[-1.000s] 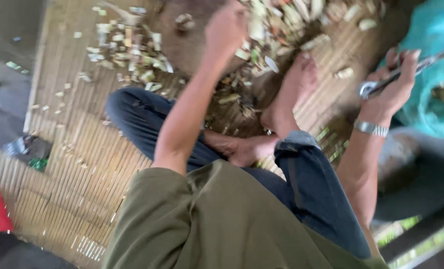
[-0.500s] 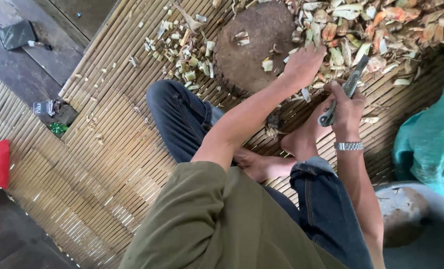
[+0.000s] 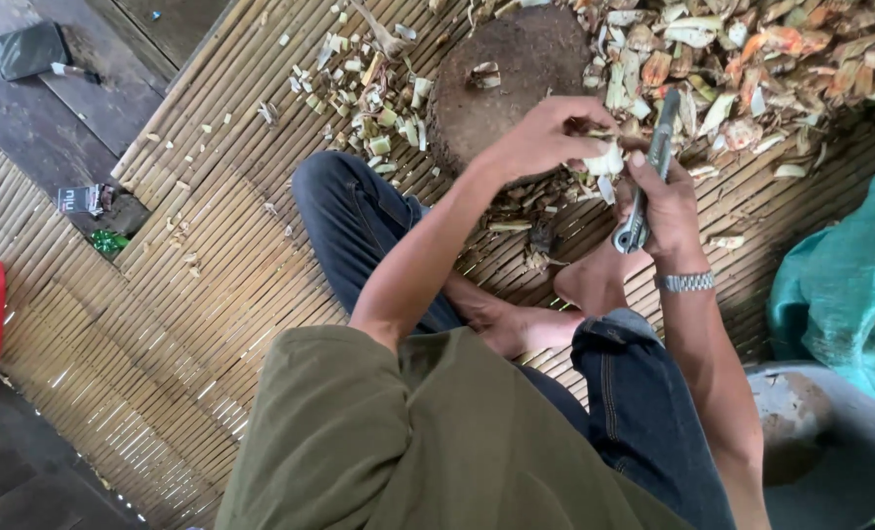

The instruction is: Trimming and peeling plant roots using a small knife while sitting on a bamboo floor.

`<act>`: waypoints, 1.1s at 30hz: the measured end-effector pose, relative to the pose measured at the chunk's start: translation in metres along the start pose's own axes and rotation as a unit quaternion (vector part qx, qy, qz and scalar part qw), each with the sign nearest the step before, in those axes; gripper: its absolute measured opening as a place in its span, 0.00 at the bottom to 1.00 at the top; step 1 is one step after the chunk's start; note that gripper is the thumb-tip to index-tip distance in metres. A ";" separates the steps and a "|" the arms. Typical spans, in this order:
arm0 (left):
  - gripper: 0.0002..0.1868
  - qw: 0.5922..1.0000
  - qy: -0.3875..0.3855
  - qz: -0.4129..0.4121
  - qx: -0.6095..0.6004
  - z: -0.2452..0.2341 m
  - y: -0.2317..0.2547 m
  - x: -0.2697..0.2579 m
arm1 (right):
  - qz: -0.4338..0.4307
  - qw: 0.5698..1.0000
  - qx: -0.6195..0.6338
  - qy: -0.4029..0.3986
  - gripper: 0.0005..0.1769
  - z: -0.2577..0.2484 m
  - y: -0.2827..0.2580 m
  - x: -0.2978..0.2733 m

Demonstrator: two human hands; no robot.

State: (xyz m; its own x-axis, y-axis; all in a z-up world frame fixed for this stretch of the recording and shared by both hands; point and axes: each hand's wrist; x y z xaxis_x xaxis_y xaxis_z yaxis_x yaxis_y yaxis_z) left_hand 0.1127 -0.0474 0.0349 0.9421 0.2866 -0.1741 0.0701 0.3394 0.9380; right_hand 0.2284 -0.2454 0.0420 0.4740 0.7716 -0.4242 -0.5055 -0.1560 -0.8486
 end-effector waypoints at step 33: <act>0.14 0.974 0.036 0.044 -0.219 -0.021 0.016 -0.063 | 0.018 0.995 0.061 -0.077 0.24 0.058 -0.028 -0.017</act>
State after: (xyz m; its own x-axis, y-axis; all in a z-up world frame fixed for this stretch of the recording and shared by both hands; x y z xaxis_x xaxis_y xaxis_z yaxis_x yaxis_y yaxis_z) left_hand 0.0476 -0.0416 0.0551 0.9114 0.3888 -0.1352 -0.1708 0.6559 0.7352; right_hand 0.1924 -0.2182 0.0919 0.3429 0.8536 -0.3922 -0.6081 -0.1166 -0.7853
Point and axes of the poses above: each hand's wrist, its own x-axis towards the middle knuckle, its own z-axis out of the palm, y = z × x, and after that the axes turned 9 degrees about -x, right-handed
